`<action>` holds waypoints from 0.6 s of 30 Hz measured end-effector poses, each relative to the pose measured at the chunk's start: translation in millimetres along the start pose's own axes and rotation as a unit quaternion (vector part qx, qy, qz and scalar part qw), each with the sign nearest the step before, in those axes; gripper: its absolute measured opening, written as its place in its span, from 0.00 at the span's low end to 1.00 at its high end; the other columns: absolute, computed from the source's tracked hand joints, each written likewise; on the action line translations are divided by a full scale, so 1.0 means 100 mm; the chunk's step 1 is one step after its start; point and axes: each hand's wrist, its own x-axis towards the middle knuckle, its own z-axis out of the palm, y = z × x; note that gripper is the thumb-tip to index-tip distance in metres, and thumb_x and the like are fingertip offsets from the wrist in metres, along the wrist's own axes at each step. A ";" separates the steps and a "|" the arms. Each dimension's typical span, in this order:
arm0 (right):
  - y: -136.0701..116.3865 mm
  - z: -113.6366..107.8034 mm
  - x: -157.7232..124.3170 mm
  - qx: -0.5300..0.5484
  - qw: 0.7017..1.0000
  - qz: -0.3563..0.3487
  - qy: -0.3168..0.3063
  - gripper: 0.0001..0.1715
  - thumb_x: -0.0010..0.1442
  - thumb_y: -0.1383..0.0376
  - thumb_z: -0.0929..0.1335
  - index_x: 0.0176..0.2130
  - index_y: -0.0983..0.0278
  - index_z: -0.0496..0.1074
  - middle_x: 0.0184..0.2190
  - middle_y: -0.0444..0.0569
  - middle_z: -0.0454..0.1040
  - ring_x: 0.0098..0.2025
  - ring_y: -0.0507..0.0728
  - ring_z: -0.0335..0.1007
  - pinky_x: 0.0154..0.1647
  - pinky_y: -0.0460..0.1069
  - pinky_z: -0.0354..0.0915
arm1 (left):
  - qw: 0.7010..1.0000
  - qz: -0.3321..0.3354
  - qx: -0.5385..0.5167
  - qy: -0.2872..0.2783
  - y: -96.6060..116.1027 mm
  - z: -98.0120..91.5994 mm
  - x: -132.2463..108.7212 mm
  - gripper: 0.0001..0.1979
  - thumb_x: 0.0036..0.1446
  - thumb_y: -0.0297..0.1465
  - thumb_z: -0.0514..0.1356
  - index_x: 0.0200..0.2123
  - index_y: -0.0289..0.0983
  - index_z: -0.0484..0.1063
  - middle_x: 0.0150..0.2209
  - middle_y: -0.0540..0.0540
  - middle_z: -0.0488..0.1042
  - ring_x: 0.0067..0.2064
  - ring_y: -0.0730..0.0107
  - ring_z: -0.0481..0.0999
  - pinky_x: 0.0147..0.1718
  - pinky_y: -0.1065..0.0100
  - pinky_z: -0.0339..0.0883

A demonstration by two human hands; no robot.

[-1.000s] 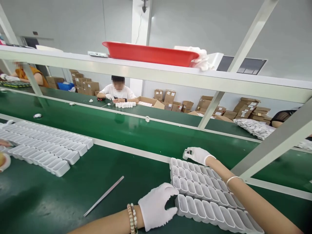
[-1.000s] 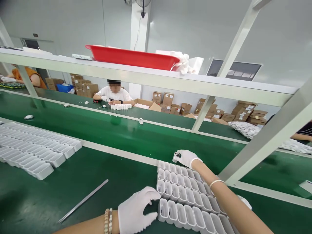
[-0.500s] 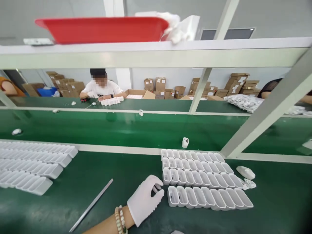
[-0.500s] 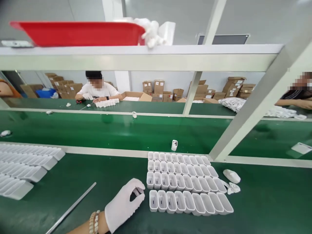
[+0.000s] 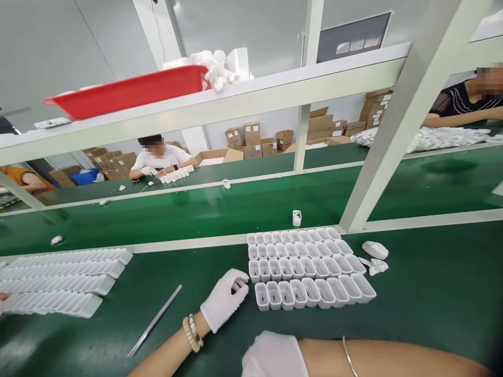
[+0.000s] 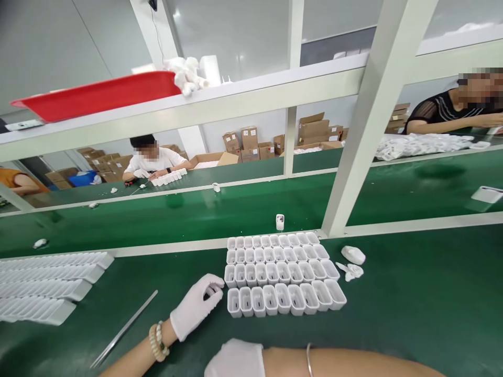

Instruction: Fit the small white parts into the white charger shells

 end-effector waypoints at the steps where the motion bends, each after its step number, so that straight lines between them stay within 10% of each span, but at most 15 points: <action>1: -0.03 -0.02 -0.03 0.017 1.000 -0.001 -0.002 0.05 0.53 0.66 0.72 0.26 0.60 0.77 0.21 0.35 0.76 0.25 0.49 0.72 0.21 0.42 0.54 | 1.000 0.000 0.002 -0.003 0.01 -0.01 0.00 0.07 0.58 0.32 0.57 0.39 0.37 0.71 0.33 0.48 0.73 0.31 0.72 0.71 0.34 0.68 0.71; 12: -0.14 -0.08 -0.05 0.060 0.996 0.047 0.042 0.11 0.60 0.63 0.68 0.39 0.56 0.82 0.31 0.33 0.82 0.35 0.48 0.78 0.33 0.39 0.64 | 0.986 0.087 0.115 -0.080 0.18 -0.05 -0.07 0.12 0.57 0.34 0.60 0.44 0.38 0.75 0.29 0.50 0.72 0.31 0.68 0.70 0.39 0.63 0.68; 18: 0.05 -0.02 0.07 0.006 0.998 0.034 0.058 0.06 0.62 0.64 0.70 0.39 0.62 0.78 0.34 0.41 0.79 0.33 0.51 0.76 0.34 0.45 0.70 | 0.977 0.107 0.171 -0.069 0.07 -0.04 -0.12 0.32 0.46 0.32 0.67 0.57 0.40 0.67 0.39 0.46 0.75 0.40 0.59 0.74 0.44 0.58 0.69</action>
